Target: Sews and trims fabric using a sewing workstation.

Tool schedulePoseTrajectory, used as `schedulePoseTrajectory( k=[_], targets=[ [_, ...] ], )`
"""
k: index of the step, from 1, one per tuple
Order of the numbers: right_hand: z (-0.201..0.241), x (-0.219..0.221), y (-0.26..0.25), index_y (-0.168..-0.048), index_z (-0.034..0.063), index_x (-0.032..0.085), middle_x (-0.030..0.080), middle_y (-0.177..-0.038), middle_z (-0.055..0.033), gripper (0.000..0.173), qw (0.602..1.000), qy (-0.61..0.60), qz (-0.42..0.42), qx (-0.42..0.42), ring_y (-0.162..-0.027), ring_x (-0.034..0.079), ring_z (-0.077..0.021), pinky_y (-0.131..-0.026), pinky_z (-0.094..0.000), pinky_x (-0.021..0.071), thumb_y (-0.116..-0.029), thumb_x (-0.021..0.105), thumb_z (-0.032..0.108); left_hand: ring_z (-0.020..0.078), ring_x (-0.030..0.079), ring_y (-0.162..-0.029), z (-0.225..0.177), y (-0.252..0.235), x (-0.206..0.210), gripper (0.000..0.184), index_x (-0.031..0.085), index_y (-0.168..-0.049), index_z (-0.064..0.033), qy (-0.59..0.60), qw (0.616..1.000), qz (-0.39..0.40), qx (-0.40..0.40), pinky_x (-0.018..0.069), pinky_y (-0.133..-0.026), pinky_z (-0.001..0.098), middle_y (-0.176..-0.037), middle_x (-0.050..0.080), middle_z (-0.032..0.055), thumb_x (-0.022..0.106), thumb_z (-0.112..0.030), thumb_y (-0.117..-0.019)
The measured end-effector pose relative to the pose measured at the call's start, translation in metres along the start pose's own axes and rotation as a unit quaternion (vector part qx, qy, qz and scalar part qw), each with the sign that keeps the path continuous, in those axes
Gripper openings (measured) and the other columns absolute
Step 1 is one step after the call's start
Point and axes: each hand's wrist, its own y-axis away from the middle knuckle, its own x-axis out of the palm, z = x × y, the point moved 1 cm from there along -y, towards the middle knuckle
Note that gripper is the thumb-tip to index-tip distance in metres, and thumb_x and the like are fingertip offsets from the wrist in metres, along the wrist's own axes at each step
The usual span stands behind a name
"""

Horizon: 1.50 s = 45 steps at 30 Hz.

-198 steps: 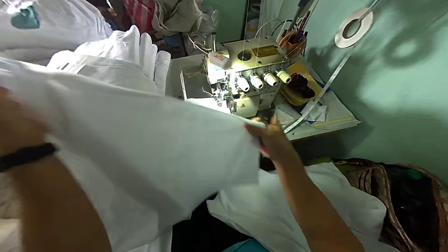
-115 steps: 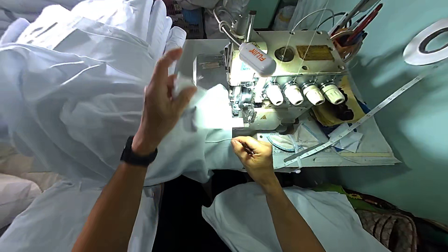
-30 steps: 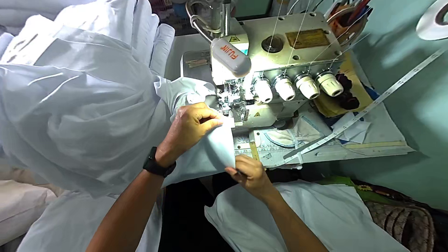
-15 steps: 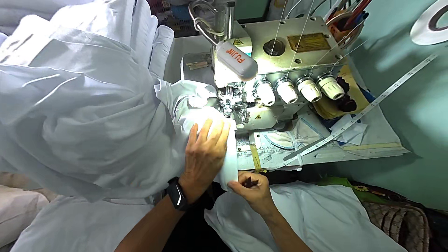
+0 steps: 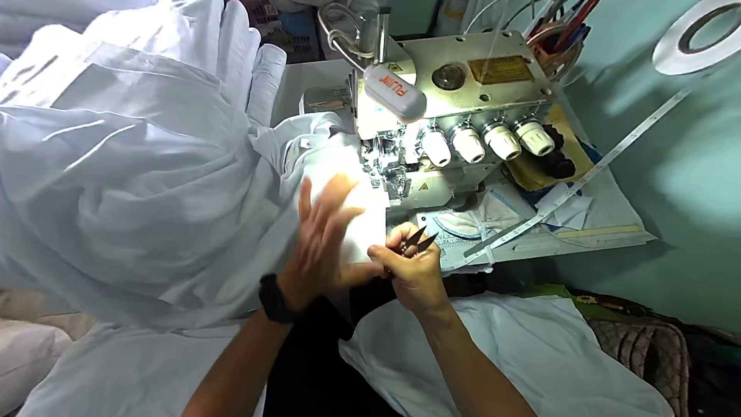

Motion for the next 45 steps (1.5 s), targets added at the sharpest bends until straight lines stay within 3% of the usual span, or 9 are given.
schedulePoseTrajectory(
  k=[7,11,16,20,23,28,31,37,45],
  targets=[
    [-0.012,-0.004,-0.004,-0.08,0.0141,0.059,0.06,-0.064,0.0055,0.028,0.998,0.054,0.008,-0.015,-0.048,0.052,-0.0004,-0.047,-0.0163,0.047,-0.0781,0.072,-0.01,0.0217,0.01,-0.157,0.043,0.098,-0.073,0.025,0.047,-0.128,-0.0196,-0.302,0.949,-0.071,-0.059,-0.0005,-0.124,0.0568,-0.16,0.033,0.005,0.054,-0.027,-0.1049],
    [-0.034,-0.022,0.01,-0.095,0.0097,0.059,0.074,-0.075,0.0004,0.013,0.991,0.122,-0.015,0.048,-0.056,0.065,-0.0019,-0.047,-0.0158,0.0488,-0.0931,0.067,-0.001,0.0515,0.032,-0.147,0.044,0.103,-0.082,0.029,0.071,-0.12,-0.0047,-0.21,0.969,0.13,-0.025,0.0104,-0.114,0.077,-0.147,0.052,0.0278,0.057,-0.02,-0.1005],
    [-0.055,-0.07,0.066,-0.083,-0.0028,0.063,0.065,-0.065,0.0011,0.021,0.943,0.316,0.022,0.104,-0.055,0.06,-0.0012,-0.057,-0.0189,0.0524,-0.0995,0.06,0.01,0.0343,0.068,-0.108,-0.009,0.128,-0.031,0.025,0.073,-0.097,0.0057,-0.03,0.99,0.059,-0.127,0.0525,-0.097,0.0434,-0.106,0.071,0.0235,0.066,-0.018,-0.0955],
    [-0.076,-0.091,0.074,-0.09,-0.0049,0.066,0.062,-0.066,0.0012,0.023,0.904,0.393,-0.087,0.147,-0.055,0.054,0.0004,-0.055,-0.018,0.0455,-0.1005,0.062,0.015,0.0197,0.07,-0.101,-0.039,0.137,0.024,0.016,0.075,-0.095,0.0047,0.141,0.971,0.025,-0.191,0.0529,-0.095,0.026,-0.098,0.075,0.0165,0.064,-0.007,-0.0954],
    [-0.096,-0.095,0.064,-0.092,-0.0056,0.067,0.062,-0.068,0.0001,0.02,0.899,0.401,-0.138,0.108,-0.06,0.057,-0.0019,-0.063,-0.0216,0.0502,-0.0939,0.07,0.015,0.0296,0.073,-0.095,-0.043,0.132,0.044,0.019,0.075,-0.1,0.0076,0.139,0.94,0.126,-0.285,0.0567,-0.09,0.039,-0.098,0.075,0.0209,0.06,-0.003,-0.0961],
    [-0.106,-0.091,0.066,-0.092,-0.0056,0.068,0.06,-0.062,0.0035,0.014,0.916,0.352,-0.092,0.169,-0.053,0.052,0.0016,-0.055,-0.0165,0.0445,-0.0973,0.064,0.006,0.0495,0.05,-0.135,-0.006,0.13,0.089,0.036,0.058,-0.132,0.0151,0.1,0.809,0.312,-0.488,0.035,-0.115,0.0581,-0.135,0.057,0.0371,0.047,-0.009,-0.1073],
    [-0.098,-0.092,0.077,-0.093,-0.0054,0.067,0.059,-0.063,0.004,0.014,0.917,0.35,-0.045,0.187,-0.053,0.05,0.0031,-0.053,-0.0145,0.042,-0.0987,0.06,0.005,0.044,0.045,-0.14,0.021,0.131,0.11,0.047,0.05,-0.142,0.0109,0.112,0.732,0.371,-0.56,0.0336,-0.116,0.0553,-0.144,0.051,0.0338,0.056,-0.019,-0.1058],
    [-0.085,-0.093,0.079,-0.095,-0.0045,0.067,0.059,-0.066,0.0031,0.013,0.892,0.377,0.037,0.247,-0.056,0.052,0.0024,-0.057,-0.0141,0.044,-0.0994,0.06,0.005,0.0438,0.048,-0.137,0.026,0.138,0.119,0.045,0.057,-0.137,0.0066,0.097,0.771,0.394,-0.491,0.0339,-0.115,0.0598,-0.14,0.055,0.0312,0.06,-0.023,-0.1036],
    [-0.057,-0.086,0.102,-0.104,0.001,0.058,0.049,-0.07,0.009,0.03,0.899,0.292,0.143,0.292,-0.059,0.044,0.0031,-0.057,-0.0148,0.038,-0.1088,0.038,0.023,0.0005,0.067,-0.074,-0.036,0.11,0.029,0.005,0.065,-0.094,-0.0016,0.459,0.693,0.224,-0.509,0.0572,-0.076,0.0204,-0.079,0.069,-0.0058,0.066,0.003,-0.0922]
  ],
)
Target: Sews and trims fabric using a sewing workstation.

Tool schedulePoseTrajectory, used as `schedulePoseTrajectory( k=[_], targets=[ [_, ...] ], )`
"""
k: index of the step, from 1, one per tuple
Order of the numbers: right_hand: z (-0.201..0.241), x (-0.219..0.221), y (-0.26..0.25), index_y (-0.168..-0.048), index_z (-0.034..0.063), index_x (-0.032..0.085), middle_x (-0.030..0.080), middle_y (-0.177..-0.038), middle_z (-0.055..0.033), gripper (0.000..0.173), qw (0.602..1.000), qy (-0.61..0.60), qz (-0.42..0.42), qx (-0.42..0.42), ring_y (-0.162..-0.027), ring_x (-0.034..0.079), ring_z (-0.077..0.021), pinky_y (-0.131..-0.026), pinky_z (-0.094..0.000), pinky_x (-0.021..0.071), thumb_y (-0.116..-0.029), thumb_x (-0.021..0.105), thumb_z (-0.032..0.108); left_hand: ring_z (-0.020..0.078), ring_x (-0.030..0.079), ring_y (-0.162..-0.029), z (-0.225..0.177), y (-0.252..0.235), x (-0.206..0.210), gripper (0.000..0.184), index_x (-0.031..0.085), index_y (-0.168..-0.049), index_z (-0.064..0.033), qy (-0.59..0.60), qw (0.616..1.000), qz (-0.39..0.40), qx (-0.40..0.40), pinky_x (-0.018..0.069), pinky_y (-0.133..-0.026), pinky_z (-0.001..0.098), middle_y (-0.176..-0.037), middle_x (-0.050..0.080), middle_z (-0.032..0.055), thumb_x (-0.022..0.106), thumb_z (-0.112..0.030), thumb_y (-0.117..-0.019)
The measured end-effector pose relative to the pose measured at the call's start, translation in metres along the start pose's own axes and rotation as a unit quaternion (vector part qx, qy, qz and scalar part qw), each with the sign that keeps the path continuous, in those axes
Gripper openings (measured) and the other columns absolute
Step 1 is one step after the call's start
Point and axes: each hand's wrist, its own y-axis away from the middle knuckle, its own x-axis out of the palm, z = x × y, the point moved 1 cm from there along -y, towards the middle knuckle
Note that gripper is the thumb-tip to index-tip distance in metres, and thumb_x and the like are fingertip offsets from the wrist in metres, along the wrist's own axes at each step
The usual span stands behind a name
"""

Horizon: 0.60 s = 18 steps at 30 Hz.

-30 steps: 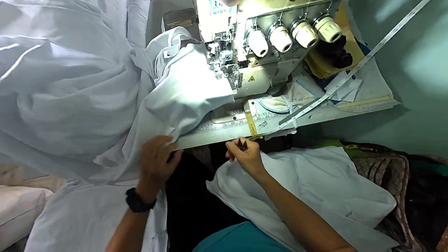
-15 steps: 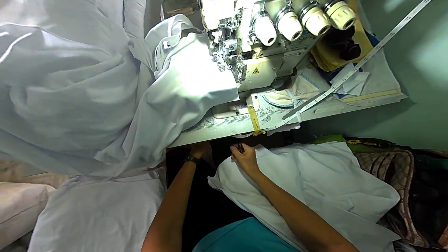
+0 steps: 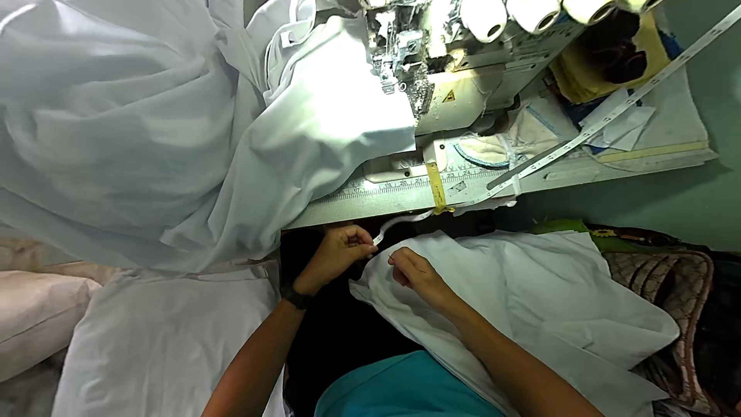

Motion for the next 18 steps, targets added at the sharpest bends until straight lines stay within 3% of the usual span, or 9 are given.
schedulePoseTrajectory(
  k=[3,7,13,18],
  targets=[
    [0.013,0.004,0.011,-0.098,0.0084,0.056,0.056,-0.07,0.0091,0.015,0.989,-0.142,0.025,0.041,-0.053,0.049,0.0033,-0.05,-0.0117,0.0407,-0.1056,0.045,0.017,-0.0006,0.069,-0.084,-0.018,0.012,-0.01,0.014,0.073,-0.101,0.0001,0.025,0.998,0.047,0.034,0.0572,-0.082,0.0192,-0.09,0.075,-0.0049,0.061,0.005,-0.0939],
    [0.026,0.007,0.015,-0.094,0.0063,0.061,0.065,-0.075,0.0026,0.013,0.965,-0.253,0.03,0.057,-0.052,0.055,-0.0005,-0.048,-0.0144,0.0462,-0.1008,0.05,0.011,-0.0039,0.066,-0.092,-0.034,0.011,-0.017,0.022,0.073,-0.111,0.0029,-0.046,0.99,0.121,0.063,0.0549,-0.084,0.0154,-0.106,0.074,-0.0005,0.062,0.005,-0.0919],
    [0.041,0.011,0.012,-0.092,0.0036,0.063,0.066,-0.075,-0.0002,0.015,0.954,-0.293,0.023,0.063,-0.05,0.055,-0.0011,-0.047,-0.0139,0.0467,-0.1004,0.051,0.006,-0.0066,0.061,-0.079,-0.04,0.004,-0.02,0.024,0.072,-0.11,0.0036,-0.092,0.977,0.166,0.098,0.0517,-0.072,0.011,-0.101,0.072,-0.0001,0.062,0.006,-0.089],
    [0.048,0.017,0.01,-0.09,0.0037,0.061,0.066,-0.074,-0.0007,0.015,0.95,-0.304,0.019,0.066,-0.049,0.054,-0.0008,-0.046,-0.0138,0.0461,-0.101,0.051,0.003,-0.0072,0.059,-0.076,-0.04,0.002,-0.02,0.023,0.072,-0.108,0.0041,-0.101,0.971,0.189,0.107,0.0501,-0.069,0.0099,-0.096,0.07,0.0,0.061,0.006,-0.0876]
  ],
)
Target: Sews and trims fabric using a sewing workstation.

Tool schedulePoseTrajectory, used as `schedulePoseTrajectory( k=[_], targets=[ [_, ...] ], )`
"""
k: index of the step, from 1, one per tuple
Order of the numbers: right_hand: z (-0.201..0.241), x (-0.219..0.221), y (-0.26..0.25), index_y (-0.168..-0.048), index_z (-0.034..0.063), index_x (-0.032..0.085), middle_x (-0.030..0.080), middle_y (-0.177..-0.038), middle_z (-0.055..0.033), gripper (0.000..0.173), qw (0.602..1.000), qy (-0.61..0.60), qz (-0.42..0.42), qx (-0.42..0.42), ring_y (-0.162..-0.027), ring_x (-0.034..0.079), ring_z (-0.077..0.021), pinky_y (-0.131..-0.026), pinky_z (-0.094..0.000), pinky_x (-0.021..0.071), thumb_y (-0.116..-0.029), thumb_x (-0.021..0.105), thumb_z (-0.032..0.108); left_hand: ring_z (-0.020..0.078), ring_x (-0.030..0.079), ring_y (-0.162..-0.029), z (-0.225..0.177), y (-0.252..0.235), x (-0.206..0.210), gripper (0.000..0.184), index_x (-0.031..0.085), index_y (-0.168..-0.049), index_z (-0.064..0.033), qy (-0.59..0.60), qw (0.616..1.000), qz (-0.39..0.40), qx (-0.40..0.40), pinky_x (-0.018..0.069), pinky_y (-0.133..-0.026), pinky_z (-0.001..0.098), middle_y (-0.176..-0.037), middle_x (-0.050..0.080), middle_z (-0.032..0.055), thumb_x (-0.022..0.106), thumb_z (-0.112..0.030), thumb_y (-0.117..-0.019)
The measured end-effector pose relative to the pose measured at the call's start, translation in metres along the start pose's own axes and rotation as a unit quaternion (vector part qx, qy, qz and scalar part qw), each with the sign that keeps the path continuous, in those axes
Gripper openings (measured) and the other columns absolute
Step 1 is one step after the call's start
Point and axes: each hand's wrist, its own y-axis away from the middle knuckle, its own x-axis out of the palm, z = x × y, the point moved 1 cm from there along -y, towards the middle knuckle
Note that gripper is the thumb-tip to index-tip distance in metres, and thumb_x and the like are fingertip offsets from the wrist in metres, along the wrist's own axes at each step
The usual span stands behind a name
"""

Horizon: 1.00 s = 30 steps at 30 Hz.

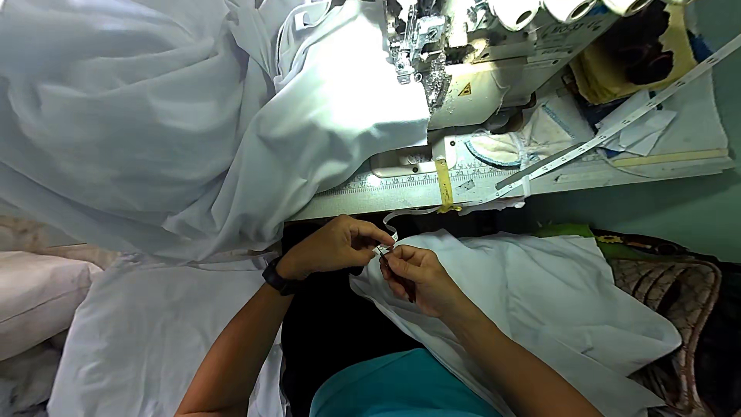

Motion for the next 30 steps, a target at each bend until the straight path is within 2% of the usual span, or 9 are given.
schedulePoseTrajectory(
  k=[5,8,11,13,15,18,21,26,30],
  targets=[
    [0.008,0.004,-0.003,-0.083,0.0046,0.061,0.065,-0.069,0.0004,0.023,1.0,-0.009,0.013,-0.014,-0.047,0.052,0.0008,-0.044,-0.0122,0.0429,-0.1013,0.048,0.001,-0.0076,0.058,-0.075,-0.005,0.005,-0.007,0.019,0.071,-0.105,0.004,-0.037,0.999,0.006,-0.039,0.0489,-0.069,0.0098,-0.092,0.069,-0.0015,0.063,0.003,-0.0875],
    [0.033,-0.003,-0.013,-0.089,0.0092,0.065,0.063,-0.069,0.0086,0.012,0.979,0.112,-0.036,-0.168,-0.052,0.051,0.0039,-0.049,-0.0132,0.044,-0.0967,0.056,0.005,-0.0007,0.065,-0.088,-0.019,0.017,-0.02,0.011,0.073,-0.09,0.003,-0.148,0.986,-0.068,-0.029,0.054,-0.077,0.0157,-0.109,0.072,0.0086,0.067,-0.006,-0.0904],
    [0.06,-0.011,-0.038,-0.1,0.0062,0.069,0.063,-0.078,0.0129,0.008,0.885,0.21,-0.17,-0.378,-0.056,0.048,0.0079,-0.052,-0.0112,0.0423,-0.0932,0.067,0.008,-0.0035,0.064,-0.077,-0.048,0.021,-0.021,0.01,0.072,-0.095,-0.0032,-0.166,0.966,-0.193,0.052,0.0542,-0.07,0.0139,-0.09,0.071,-0.0027,0.063,-0.007,-0.0931],
    [0.078,-0.013,-0.058,-0.11,-0.002,0.07,0.062,-0.099,0.0027,0.017,0.806,0.263,-0.199,-0.492,-0.068,0.053,0.0074,-0.059,-0.0082,0.0463,-0.0981,0.066,0.01,-0.0048,0.063,-0.077,-0.069,0.012,-0.019,0.012,0.067,-0.102,-0.0022,-0.172,0.942,-0.263,0.121,0.0547,-0.073,0.0136,-0.088,0.068,-0.0056,0.056,-0.003,-0.0978],
    [0.092,-0.011,-0.074,-0.119,-0.0052,0.069,0.06,-0.112,-0.0056,0.025,0.776,0.288,-0.177,-0.532,-0.078,0.055,0.0043,-0.064,-0.0078,0.0471,-0.1003,0.064,0.01,-0.0045,0.061,-0.082,-0.085,-0.004,-0.022,0.014,0.065,-0.104,0.0007,-0.193,0.911,-0.311,0.192,0.0533,-0.077,0.0134,-0.091,0.065,-0.0043,0.052,0.001,-0.0997],
    [0.097,-0.006,-0.086,-0.098,0.0058,0.068,0.061,-0.095,0.0041,0.004,0.843,0.24,-0.114,-0.468,-0.065,0.051,0.0047,-0.055,-0.0111,0.0436,-0.0966,0.066,0.009,-0.0013,0.06,-0.085,-0.088,-0.033,-0.044,0.014,0.066,-0.106,0.0054,-0.264,0.863,-0.351,0.251,0.0497,-0.079,0.013,-0.097,0.065,0.0054,0.055,0.0,-0.0997],
    [0.089,0.006,-0.08,-0.081,0.0119,0.066,0.059,-0.067,0.0103,0.013,0.902,0.195,-0.091,-0.375,-0.053,0.049,0.0042,-0.05,-0.0151,0.0432,-0.0925,0.067,0.007,-0.0015,0.065,-0.085,-0.089,-0.058,-0.071,0.012,0.069,-0.101,0.0044,-0.27,0.846,-0.383,0.253,0.053,-0.081,0.0143,-0.093,0.071,0.0059,0.066,-0.005,-0.0939],
    [0.073,0.022,-0.072,-0.078,0.0037,0.071,0.065,-0.066,0.0074,0.014,0.902,0.124,-0.108,-0.4,-0.057,0.057,0.0046,-0.056,-0.0124,0.0494,-0.0904,0.068,-0.003,0.0077,0.061,-0.072,-0.114,-0.054,-0.046,0.014,0.067,-0.095,-0.0042,-0.279,0.887,-0.321,0.179,0.0508,-0.065,0.022,-0.084,0.066,0.0038,0.077,-0.003,-0.0855],
    [0.07,0.025,-0.069,-0.083,-0.0011,0.072,0.068,-0.07,0.0049,0.011,0.888,0.131,-0.108,-0.427,-0.061,0.06,0.0046,-0.058,-0.0116,0.0512,-0.0909,0.066,-0.004,0.0082,0.061,-0.065,-0.106,-0.068,-0.047,0.013,0.069,-0.092,-0.0079,-0.311,0.869,-0.361,0.132,0.0494,-0.059,0.0254,-0.078,0.068,0.0011,0.08,-0.009,-0.0853]
  ],
)
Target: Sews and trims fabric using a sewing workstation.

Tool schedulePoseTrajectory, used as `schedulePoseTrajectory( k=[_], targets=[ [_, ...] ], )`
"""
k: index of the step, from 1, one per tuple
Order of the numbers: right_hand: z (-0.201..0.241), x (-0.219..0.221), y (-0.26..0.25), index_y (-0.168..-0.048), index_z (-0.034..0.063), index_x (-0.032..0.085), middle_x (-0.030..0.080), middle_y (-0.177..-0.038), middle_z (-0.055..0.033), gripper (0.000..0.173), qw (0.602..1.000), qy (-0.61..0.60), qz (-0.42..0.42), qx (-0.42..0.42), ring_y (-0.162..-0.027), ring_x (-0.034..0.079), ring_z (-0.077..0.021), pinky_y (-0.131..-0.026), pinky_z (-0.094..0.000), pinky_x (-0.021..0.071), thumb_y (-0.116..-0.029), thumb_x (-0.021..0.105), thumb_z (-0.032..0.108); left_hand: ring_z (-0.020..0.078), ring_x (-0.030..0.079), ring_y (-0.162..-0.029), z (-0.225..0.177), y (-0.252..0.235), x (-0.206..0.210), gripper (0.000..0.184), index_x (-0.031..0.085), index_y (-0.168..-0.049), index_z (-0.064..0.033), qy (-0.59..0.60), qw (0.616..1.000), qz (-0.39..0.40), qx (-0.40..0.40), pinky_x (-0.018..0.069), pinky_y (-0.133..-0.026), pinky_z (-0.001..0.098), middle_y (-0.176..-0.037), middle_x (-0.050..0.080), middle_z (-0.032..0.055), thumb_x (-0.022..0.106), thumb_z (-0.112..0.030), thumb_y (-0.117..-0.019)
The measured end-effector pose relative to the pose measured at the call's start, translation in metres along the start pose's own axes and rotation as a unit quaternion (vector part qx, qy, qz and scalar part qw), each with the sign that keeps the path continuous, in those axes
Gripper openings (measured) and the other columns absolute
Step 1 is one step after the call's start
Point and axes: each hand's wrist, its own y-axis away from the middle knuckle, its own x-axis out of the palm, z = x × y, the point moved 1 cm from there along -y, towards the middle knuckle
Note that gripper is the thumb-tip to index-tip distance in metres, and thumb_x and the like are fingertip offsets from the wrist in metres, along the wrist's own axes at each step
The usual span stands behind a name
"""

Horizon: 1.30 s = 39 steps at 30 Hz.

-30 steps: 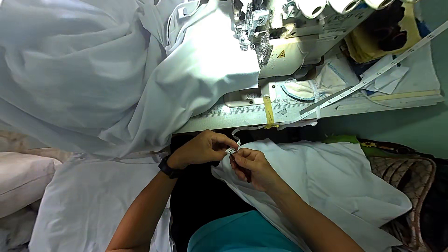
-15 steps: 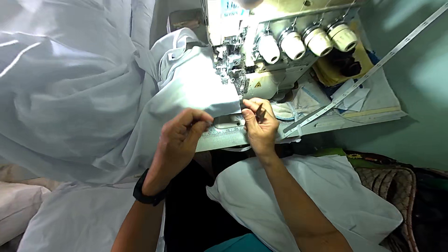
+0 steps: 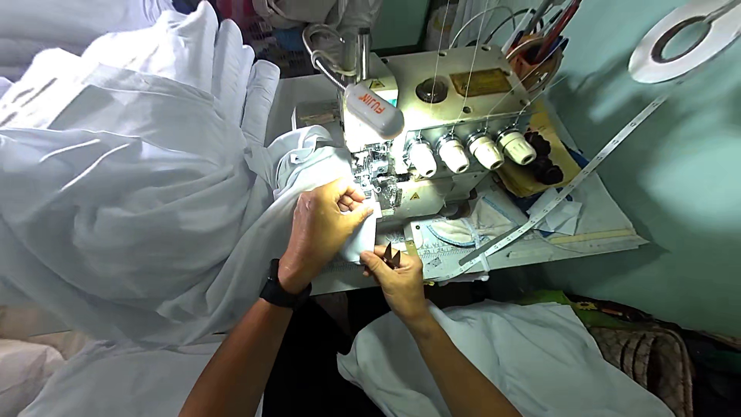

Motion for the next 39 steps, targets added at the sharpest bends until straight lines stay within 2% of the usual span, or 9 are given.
schedulePoseTrajectory(
  k=[4,6,9,14,20,28,32,34,39],
  targets=[
    [0.005,0.002,0.004,-0.09,-0.0055,0.072,0.07,-0.071,0.0036,0.006,0.999,0.021,-0.024,-0.008,-0.06,0.061,0.0047,-0.058,-0.0117,0.0515,-0.0886,0.066,-0.005,0.0132,0.064,-0.08,0.008,-0.003,0.008,0.003,0.076,-0.086,-0.0079,-0.06,0.995,-0.04,0.064,0.0518,-0.071,0.0307,-0.089,0.068,0.0045,0.077,-0.011,-0.086],
    [0.011,0.002,0.01,-0.098,-0.0083,0.068,0.07,-0.075,0.0018,0.012,0.998,0.053,-0.022,-0.037,-0.063,0.064,0.0033,-0.061,-0.0133,0.0556,-0.0861,0.066,-0.006,0.0271,0.065,-0.094,0.006,0.005,0.012,0.012,0.079,-0.092,-0.0059,-0.14,0.982,-0.037,0.121,0.0485,-0.085,0.0469,-0.1,0.069,0.0121,0.07,-0.014,-0.0921],
    [0.016,0.003,0.011,-0.097,-0.0051,0.061,0.066,-0.076,0.002,0.014,0.99,0.103,-0.015,-0.094,-0.063,0.062,0.0042,-0.06,-0.0124,0.0545,-0.0839,0.067,-0.004,0.0288,0.071,-0.093,0.003,0.022,0.019,0.022,0.079,-0.101,-0.0061,-0.267,0.942,-0.062,0.191,0.0538,-0.086,0.0484,-0.095,0.074,0.0106,0.059,-0.013,-0.0973],
    [0.012,0.006,-0.026,-0.093,-0.0094,0.071,0.071,-0.077,-0.0034,0.01,0.978,0.12,-0.016,-0.167,-0.065,0.064,0.0022,-0.062,-0.0138,0.0561,-0.0866,0.067,-0.003,0.0297,0.061,-0.129,0.024,0.008,0.002,0.033,0.071,-0.117,-0.0003,-0.143,0.981,0.023,0.128,0.0401,-0.111,0.0602,-0.128,0.07,0.0139,0.049,-0.018,-0.0998],
    [0.007,0.008,-0.051,-0.089,-0.0036,0.077,0.069,-0.068,-0.005,0.013,0.921,0.269,-0.072,-0.273,-0.056,0.057,0.0013,-0.055,-0.0138,0.0462,-0.0876,0.068,0.005,0.0334,0.061,-0.129,0.044,-0.035,-0.01,0.03,0.072,-0.117,0.0017,-0.106,0.984,0.027,0.138,0.0352,-0.112,0.0656,-0.127,0.07,0.0168,0.057,-0.015,-0.0961],
    [-0.053,-0.013,0.006,-0.075,-0.0012,0.072,0.064,-0.06,-0.0063,0.026,0.924,0.306,0.011,-0.227,-0.051,0.057,-0.0067,-0.05,-0.0208,0.0466,-0.0923,0.066,0.018,0.0368,0.05,-0.14,0.059,-0.089,-0.017,0.034,0.065,-0.127,0.0078,-0.078,0.996,-0.033,-0.002,0.0348,-0.118,0.0531,-0.141,0.059,0.0252,0.058,-0.012,-0.1004],
    [-0.011,-0.023,-0.014,-0.077,0.0032,0.063,0.052,-0.063,0.009,0.037,0.976,0.184,0.064,-0.1,-0.056,0.045,0.0078,-0.053,-0.0121,0.0389,-0.0949,0.065,0.036,0.0356,0.05,-0.139,0.056,-0.063,-0.018,0.047,0.048,-0.149,0.0023,0.013,0.978,-0.09,-0.187,0.0363,-0.117,0.0515,-0.146,0.054,0.0255,0.048,-0.02,-0.1081],
    [0.011,-0.027,-0.029,-0.088,0.0027,0.066,0.053,-0.065,0.005,0.06,0.947,0.274,0.078,-0.147,-0.058,0.047,0.0011,-0.056,-0.0193,0.0416,-0.1008,0.049,0.059,0.0369,0.062,-0.119,0.047,-0.023,-0.015,0.052,0.048,-0.148,-0.0029,0.049,0.968,-0.081,-0.231,0.0478,-0.102,0.057,-0.13,0.063,0.0252,0.05,-0.034,-0.1069],
    [0.06,-0.002,-0.055,-0.098,-0.0008,0.074,0.065,-0.076,-0.0133,0.027,0.775,0.549,0.076,-0.303,-0.059,0.062,-0.029,-0.05,-0.0435,0.0458,-0.0943,0.064,0.024,0.0382,0.069,-0.104,0.026,0.051,0.007,0.087,0.036,-0.151,0.0104,-0.008,0.976,-0.103,-0.194,0.054,-0.092,0.0565,-0.114,0.068,0.0286,0.083,-0.022,-0.0841]
  ],
)
